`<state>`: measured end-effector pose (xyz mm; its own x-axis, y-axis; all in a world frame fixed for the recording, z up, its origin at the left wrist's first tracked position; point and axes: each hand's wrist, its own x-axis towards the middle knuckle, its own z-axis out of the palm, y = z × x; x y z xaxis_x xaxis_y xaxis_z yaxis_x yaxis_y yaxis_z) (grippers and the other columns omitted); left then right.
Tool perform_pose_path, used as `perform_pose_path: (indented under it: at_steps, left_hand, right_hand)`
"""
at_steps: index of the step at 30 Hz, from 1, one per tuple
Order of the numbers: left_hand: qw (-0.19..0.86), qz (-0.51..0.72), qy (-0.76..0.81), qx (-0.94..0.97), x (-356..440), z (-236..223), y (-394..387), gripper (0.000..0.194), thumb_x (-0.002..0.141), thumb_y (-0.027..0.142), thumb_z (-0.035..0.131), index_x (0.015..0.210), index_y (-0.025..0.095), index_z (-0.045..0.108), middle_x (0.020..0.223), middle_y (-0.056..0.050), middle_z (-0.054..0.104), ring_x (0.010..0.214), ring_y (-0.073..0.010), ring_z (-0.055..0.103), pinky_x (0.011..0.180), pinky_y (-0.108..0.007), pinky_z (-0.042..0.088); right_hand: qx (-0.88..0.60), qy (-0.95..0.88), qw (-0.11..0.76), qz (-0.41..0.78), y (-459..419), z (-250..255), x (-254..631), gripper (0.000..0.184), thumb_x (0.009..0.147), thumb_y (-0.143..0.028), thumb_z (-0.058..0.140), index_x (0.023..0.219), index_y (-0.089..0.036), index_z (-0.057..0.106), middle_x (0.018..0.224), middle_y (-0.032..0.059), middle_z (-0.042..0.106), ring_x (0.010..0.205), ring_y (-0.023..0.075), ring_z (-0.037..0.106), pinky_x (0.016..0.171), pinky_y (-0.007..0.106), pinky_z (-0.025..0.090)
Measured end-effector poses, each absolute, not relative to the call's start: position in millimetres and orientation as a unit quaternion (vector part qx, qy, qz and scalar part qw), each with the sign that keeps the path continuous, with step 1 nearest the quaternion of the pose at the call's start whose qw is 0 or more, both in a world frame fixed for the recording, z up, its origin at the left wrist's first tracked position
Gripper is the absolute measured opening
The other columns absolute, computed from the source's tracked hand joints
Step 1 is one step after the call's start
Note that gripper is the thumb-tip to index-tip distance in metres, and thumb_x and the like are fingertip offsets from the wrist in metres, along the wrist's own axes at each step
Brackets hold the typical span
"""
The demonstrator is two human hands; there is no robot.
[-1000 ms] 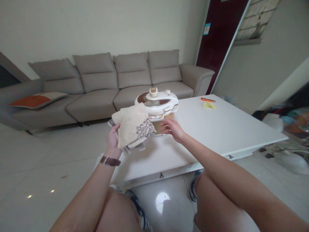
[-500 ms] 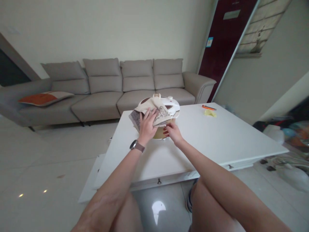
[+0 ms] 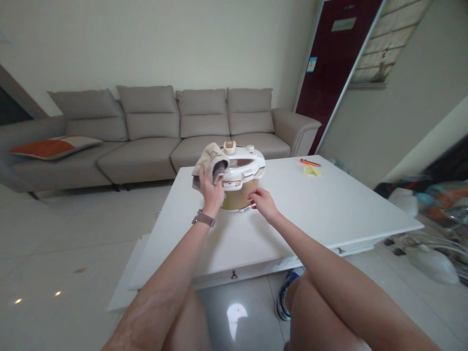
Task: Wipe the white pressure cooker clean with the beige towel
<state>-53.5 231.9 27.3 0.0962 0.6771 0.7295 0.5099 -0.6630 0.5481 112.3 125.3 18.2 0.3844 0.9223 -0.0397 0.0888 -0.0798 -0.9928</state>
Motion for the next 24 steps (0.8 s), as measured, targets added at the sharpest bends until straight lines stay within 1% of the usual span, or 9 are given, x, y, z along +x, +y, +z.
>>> perform_pose_path:
  at_steps: [1, 3, 4, 6, 11, 16, 21, 24]
  left_hand:
    - [0.055, 0.496, 0.391, 0.774, -51, 35, 222, 0.057, 0.094, 0.024, 0.058, 0.151, 0.024, 0.055, 0.166, -0.010, 0.042, 0.160, -0.0306, 0.025, 0.132, -0.053, 0.015]
    - [0.008, 0.374, 0.323, 0.869, -48, 49, 203, 0.055, 0.090, 0.023, 0.062, 0.145, 0.030, 0.061, 0.161, -0.005, 0.050, 0.160, -0.0335, 0.025, 0.131, -0.063, 0.003]
    - [-0.009, 0.342, 0.306, 0.888, -46, 56, 196, 0.056, 0.090, 0.022, 0.061, 0.145, 0.030, 0.061, 0.161, -0.004, 0.051, 0.159, -0.0338, 0.025, 0.130, -0.065, 0.000]
    - [-0.022, 0.328, 0.311, 0.892, -45, 64, 190, 0.057, 0.090, 0.021, 0.060, 0.146, 0.030, 0.060, 0.159, -0.004, 0.052, 0.159, -0.0332, 0.028, 0.130, -0.066, 0.000]
    - [0.010, 0.391, 0.374, 0.841, -52, 70, 211, 0.057, 0.089, 0.020, 0.058, 0.145, 0.025, 0.060, 0.157, -0.007, 0.055, 0.153, -0.0315, 0.039, 0.130, -0.063, 0.010]
    - [0.067, 0.461, 0.409, 0.784, -67, 67, 236, 0.051, 0.089, 0.023, 0.059, 0.140, 0.021, 0.065, 0.150, -0.011, 0.061, 0.149, -0.0311, 0.045, 0.128, -0.055, 0.025]
    - [0.125, 0.563, 0.398, 0.713, -83, 38, 254, 0.053, 0.086, 0.020, 0.057, 0.139, 0.021, 0.064, 0.149, -0.010, 0.061, 0.148, -0.0264, 0.047, 0.127, -0.042, 0.032]
    - [0.180, 0.625, 0.402, 0.645, -87, 15, 262, 0.050, 0.087, 0.021, 0.055, 0.137, 0.018, 0.063, 0.144, -0.013, 0.064, 0.144, -0.0259, 0.051, 0.124, -0.041, 0.036]
  right_hand:
    - [-0.630, -0.404, 0.543, 0.380, 126, 19, 112, 0.004, 0.078, -0.016, 0.057, 0.078, -0.019, 0.060, 0.082, -0.0006, 0.068, 0.061, 0.0107, 0.066, 0.051, 0.018, 0.049]
    - [-0.638, -0.404, 0.535, 0.378, 128, 20, 109, 0.006, 0.079, -0.015, 0.058, 0.081, -0.019, 0.062, 0.082, 0.0004, 0.069, 0.060, 0.0113, 0.066, 0.050, 0.019, 0.048]
    - [-0.643, -0.403, 0.530, 0.379, 129, 20, 108, 0.007, 0.079, -0.014, 0.058, 0.082, -0.019, 0.062, 0.082, 0.0009, 0.069, 0.060, 0.0117, 0.066, 0.050, 0.019, 0.049]
    - [-0.647, -0.409, 0.520, 0.379, 130, 20, 105, 0.007, 0.081, -0.014, 0.057, 0.081, -0.018, 0.062, 0.083, 0.0016, 0.070, 0.060, 0.0121, 0.066, 0.050, 0.020, 0.049]
    - [-0.648, -0.440, 0.507, 0.360, 128, 13, 105, 0.010, 0.083, -0.014, 0.056, 0.076, -0.018, 0.061, 0.080, 0.0004, 0.067, 0.064, 0.0119, 0.067, 0.052, 0.018, 0.049]
    - [-0.660, -0.445, 0.495, 0.349, 127, 7, 110, 0.011, 0.083, -0.016, 0.056, 0.074, -0.018, 0.061, 0.079, 0.0000, 0.067, 0.065, 0.0118, 0.067, 0.053, 0.018, 0.048]
    - [-0.655, -0.460, 0.493, 0.340, 125, 7, 117, 0.009, 0.082, -0.017, 0.057, 0.074, -0.019, 0.061, 0.078, -0.0001, 0.068, 0.066, 0.0124, 0.068, 0.053, 0.019, 0.049]
    - [-0.659, -0.464, 0.491, 0.331, 125, 6, 120, 0.009, 0.081, -0.018, 0.057, 0.073, -0.019, 0.061, 0.078, -0.0001, 0.068, 0.066, 0.0125, 0.068, 0.055, 0.019, 0.048]
